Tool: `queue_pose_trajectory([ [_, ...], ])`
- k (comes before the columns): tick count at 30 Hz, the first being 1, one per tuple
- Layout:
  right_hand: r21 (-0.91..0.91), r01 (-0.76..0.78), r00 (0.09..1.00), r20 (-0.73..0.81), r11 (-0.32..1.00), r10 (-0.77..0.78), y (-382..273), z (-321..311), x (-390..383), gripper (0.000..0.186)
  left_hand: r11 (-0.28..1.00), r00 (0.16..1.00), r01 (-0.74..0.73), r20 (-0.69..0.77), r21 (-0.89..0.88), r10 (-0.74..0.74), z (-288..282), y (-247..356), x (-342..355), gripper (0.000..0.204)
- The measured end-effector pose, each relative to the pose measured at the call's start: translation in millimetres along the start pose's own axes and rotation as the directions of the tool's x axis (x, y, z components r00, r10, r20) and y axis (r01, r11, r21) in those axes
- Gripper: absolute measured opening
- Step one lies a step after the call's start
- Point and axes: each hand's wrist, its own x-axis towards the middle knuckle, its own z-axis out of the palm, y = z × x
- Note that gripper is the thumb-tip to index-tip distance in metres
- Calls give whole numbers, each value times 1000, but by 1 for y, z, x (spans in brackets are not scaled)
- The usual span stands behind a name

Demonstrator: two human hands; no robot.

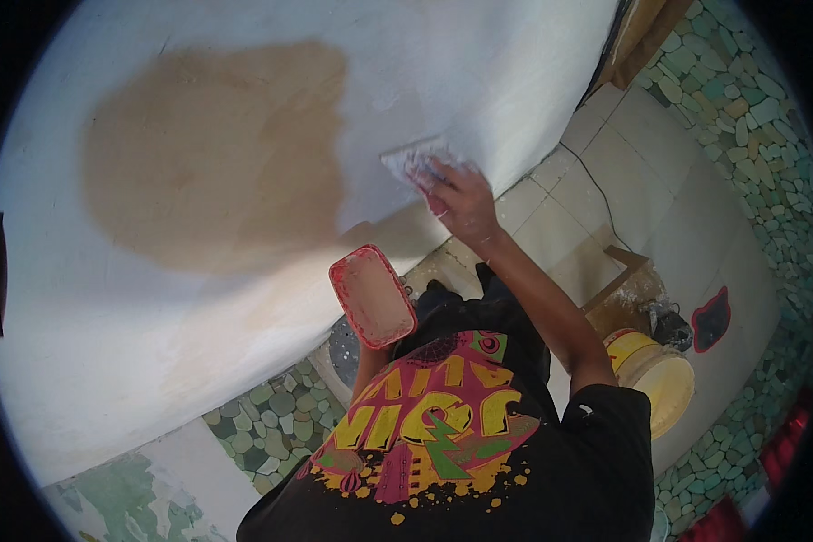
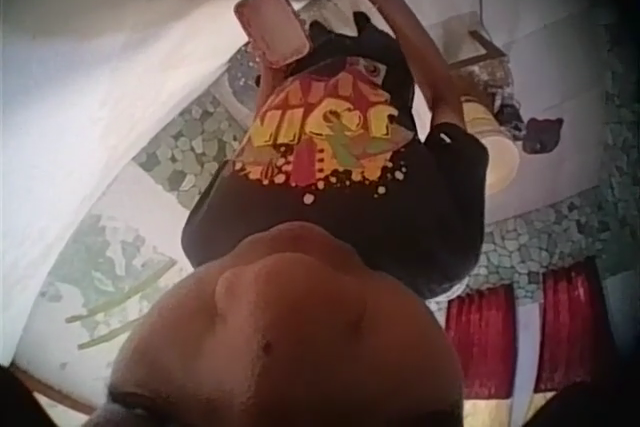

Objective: Applying and smoothing white plaster or wall putty onto a wall using a putty knife.

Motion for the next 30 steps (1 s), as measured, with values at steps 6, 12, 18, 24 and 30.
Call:
queue_pose_trajectory([
  [6, -147, 48, 986, -153, 988, -70, 29, 4, 9, 53, 999, 996, 52, -67, 11, -51, -4, -6, 7, 62],
  [12, -124, -15, 991, 131, 992, 31, 36, 18, -39, 51, 990, 991, 70, 105, 120, -83, -30, -2, 19, 69],
  [18, 1, -14, 970, -244, 1000, 14, 11, -7, 19, 46, 996, 985, 37, 165, 76, -50, -10, -7, 19, 73],
  [24, -99, -30, 989, -147, 995, 15, 16, 20, -14, 53, 998, 988, 63, 142, 0, -63, -1, -7, 12, 73],
  [30, 197, -272, 961, 6, 942, 276, 2, 7, -27, 53, 999, 996, 20, 84, -50, -16, 17, -4, 11, 73],
])
